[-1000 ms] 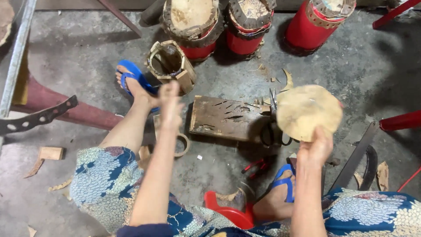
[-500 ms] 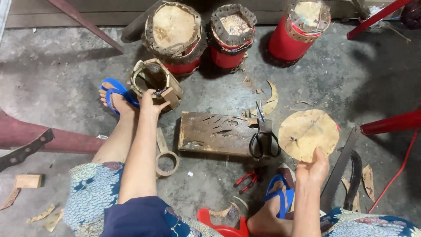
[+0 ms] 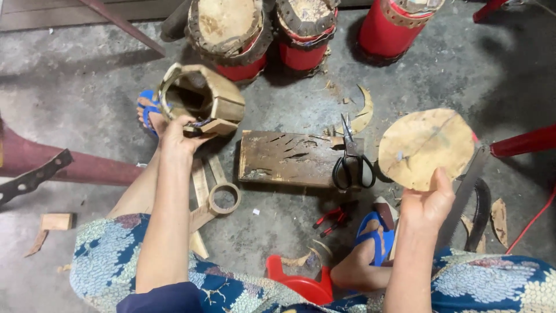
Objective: Securing a skin onto a small drum using pliers to trim the edges and tape to fasten it to the rim.
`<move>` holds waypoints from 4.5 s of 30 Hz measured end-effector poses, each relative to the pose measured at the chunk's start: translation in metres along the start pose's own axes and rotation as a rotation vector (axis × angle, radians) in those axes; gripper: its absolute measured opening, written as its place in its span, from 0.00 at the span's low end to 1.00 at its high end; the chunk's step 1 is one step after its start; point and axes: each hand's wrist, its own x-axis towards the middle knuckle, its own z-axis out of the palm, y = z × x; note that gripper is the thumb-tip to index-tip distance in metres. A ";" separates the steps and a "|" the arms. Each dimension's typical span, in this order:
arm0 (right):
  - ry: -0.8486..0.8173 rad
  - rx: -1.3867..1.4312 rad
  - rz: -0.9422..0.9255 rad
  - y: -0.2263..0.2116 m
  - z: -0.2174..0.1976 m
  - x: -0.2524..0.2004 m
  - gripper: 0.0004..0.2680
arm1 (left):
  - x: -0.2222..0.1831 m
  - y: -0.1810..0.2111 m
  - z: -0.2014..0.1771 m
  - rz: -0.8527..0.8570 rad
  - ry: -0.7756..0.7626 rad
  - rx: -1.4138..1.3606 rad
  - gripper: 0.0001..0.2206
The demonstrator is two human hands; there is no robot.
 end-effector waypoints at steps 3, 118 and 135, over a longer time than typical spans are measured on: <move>-0.128 0.032 0.017 -0.009 0.039 -0.046 0.14 | -0.025 -0.011 0.007 0.038 -0.122 0.038 0.19; -1.230 -0.627 0.228 0.007 0.078 -0.205 0.41 | -0.331 -0.111 -0.050 0.842 -1.102 0.986 0.12; -1.342 -1.058 -0.950 0.035 0.034 -0.199 0.26 | -0.342 -0.128 -0.020 0.559 -0.954 0.822 0.12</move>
